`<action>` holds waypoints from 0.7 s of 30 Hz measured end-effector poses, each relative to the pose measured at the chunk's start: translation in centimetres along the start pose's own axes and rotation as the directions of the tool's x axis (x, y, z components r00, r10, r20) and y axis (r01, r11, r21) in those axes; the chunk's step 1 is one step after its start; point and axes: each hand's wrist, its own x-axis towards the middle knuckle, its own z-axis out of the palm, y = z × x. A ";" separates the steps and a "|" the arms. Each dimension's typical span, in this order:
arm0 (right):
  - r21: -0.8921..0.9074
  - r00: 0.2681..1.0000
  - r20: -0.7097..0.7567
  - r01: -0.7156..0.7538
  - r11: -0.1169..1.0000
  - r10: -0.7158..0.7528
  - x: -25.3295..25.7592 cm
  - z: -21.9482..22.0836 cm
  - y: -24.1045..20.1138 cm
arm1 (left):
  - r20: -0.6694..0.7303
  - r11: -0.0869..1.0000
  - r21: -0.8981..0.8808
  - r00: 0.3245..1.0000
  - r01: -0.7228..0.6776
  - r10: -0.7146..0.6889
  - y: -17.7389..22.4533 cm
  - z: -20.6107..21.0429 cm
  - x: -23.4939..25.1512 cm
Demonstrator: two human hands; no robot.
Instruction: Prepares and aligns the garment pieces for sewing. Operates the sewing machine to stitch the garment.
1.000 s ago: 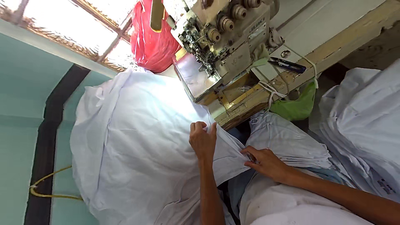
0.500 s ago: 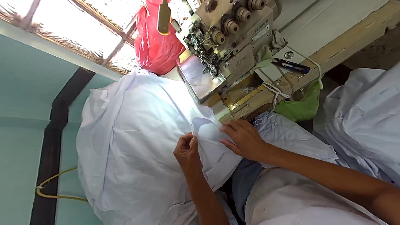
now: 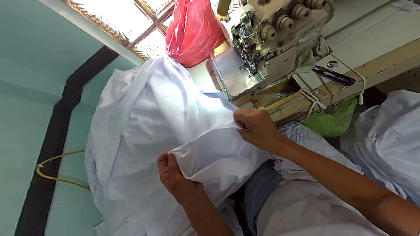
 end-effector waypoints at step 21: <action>0.458 0.925 0.244 -0.374 0.806 0.290 -3.9 -1.3 2.9 | 0.062 0.984 0.147 0.992 0.100 -0.111 -3.8 1.0 -2.6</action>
